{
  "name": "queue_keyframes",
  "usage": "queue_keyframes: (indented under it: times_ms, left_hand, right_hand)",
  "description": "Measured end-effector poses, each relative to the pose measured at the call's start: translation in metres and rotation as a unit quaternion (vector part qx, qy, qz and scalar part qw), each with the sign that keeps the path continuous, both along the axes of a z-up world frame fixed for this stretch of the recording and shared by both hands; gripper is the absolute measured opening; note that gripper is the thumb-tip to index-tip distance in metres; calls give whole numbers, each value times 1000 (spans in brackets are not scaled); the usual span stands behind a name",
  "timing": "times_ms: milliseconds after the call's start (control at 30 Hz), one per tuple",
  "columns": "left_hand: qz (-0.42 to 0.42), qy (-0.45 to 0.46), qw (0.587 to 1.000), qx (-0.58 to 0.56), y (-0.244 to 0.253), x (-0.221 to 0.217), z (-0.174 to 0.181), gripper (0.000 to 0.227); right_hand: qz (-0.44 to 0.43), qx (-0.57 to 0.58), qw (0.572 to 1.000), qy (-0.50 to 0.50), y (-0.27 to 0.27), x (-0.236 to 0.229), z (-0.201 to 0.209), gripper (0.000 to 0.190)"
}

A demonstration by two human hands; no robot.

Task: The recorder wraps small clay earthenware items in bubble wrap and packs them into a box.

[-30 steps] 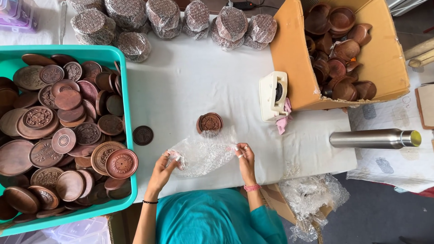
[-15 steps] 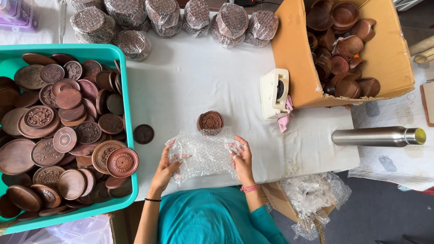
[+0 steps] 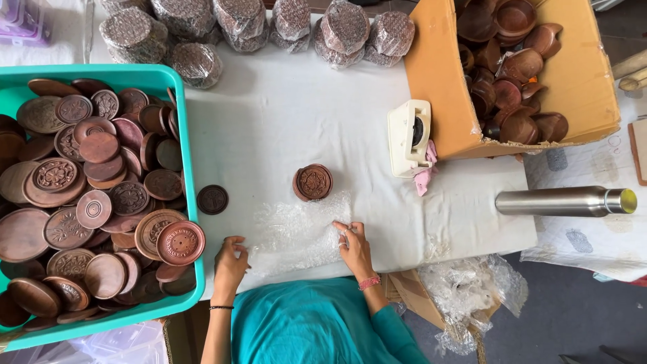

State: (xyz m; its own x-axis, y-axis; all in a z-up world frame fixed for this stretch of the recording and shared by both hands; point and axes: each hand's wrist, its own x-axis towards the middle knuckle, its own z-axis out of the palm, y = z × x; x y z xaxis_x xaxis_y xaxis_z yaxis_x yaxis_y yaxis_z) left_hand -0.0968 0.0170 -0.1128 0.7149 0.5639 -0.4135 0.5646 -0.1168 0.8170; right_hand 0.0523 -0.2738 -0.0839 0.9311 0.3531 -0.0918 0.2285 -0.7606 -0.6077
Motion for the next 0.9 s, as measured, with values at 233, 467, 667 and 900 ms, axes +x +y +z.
queue_keyframes:
  times_ms: [233,467,667,900]
  left_hand:
    - [-83,-147,956,238,-32,35,92,30]
    - [-366,-180,891,197,-85,80,13,53]
    - [-455,-82,823,329,-90,78,-6,79]
    - [-466,-43,829,308,-79,79,1,89]
  right_hand:
    - [9,-53,997,46,3,-1,4,49]
    - [17,-22,1000,11,3,-2,8,51]
    - [-56,171,981,73,-20,-4,-4,31]
    - [-63,63,988,129,-41,-9,6,34]
